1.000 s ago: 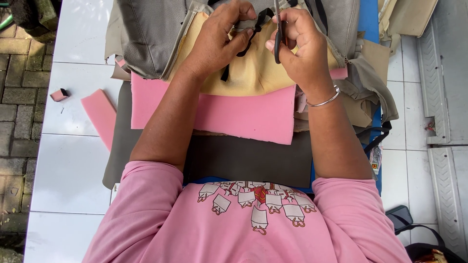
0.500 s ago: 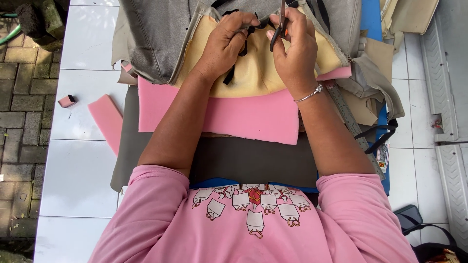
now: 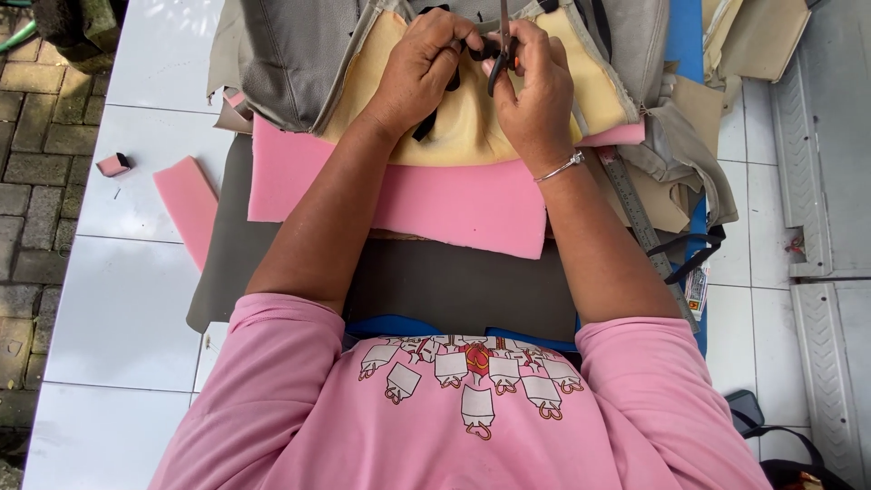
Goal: Trimming and cutting fabric and leather pieces using scissors to prepare them for assembly.
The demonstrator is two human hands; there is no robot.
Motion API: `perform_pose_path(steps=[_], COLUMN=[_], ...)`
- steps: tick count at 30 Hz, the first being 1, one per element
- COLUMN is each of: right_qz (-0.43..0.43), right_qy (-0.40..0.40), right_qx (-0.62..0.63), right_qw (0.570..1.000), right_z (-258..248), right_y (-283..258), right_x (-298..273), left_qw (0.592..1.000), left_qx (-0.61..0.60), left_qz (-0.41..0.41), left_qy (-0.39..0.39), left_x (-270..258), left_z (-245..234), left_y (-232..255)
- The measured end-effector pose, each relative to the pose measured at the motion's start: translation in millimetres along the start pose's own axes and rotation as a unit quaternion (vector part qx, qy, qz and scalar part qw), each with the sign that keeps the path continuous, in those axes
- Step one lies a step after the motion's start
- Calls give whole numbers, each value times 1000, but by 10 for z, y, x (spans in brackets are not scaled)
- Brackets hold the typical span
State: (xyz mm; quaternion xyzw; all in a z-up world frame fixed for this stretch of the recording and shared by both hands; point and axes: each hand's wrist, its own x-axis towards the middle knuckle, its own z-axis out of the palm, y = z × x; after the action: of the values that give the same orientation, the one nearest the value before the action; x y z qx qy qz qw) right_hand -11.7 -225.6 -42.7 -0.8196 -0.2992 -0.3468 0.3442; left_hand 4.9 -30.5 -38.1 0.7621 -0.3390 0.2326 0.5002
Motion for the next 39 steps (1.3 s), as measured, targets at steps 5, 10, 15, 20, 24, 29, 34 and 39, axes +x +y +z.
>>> perform_pose_path(steps=[5,10,15,20,24,29,34,39], right_qz=[9,-2,-21,-22,-24,-75,-74,-78], right_qy=[7,-6,-30,0,74,35,-2,-8], right_qx=[-1,0,-27,-46,-16,0,0,15], right_qw=[1000,1000,999,999,997,997,997,997], right_z=[29,80,68,87,31,25,40,95], right_y=[20,56,62,78,-13,-111,-99,-111], right_x=[-22,-59,-75,-108,-20,-13,-57,-108], left_qw=[999,1000,996,996,998,1000,999,992], left_qx=[5,8,-67,-71,-25,-9,-12,-5], left_qz=[-41,-27,-58,-62,-51,-4,-21,-129], left_qy=[0,1,7,4,18,20,24,7], left_x=[-24,-33,-44,-60,-43,-49,-30,-43], left_z=[4,-10,8,11,-5,26,12,2], left_y=[20,-40,32,-13,-62,-124,-1,-97])
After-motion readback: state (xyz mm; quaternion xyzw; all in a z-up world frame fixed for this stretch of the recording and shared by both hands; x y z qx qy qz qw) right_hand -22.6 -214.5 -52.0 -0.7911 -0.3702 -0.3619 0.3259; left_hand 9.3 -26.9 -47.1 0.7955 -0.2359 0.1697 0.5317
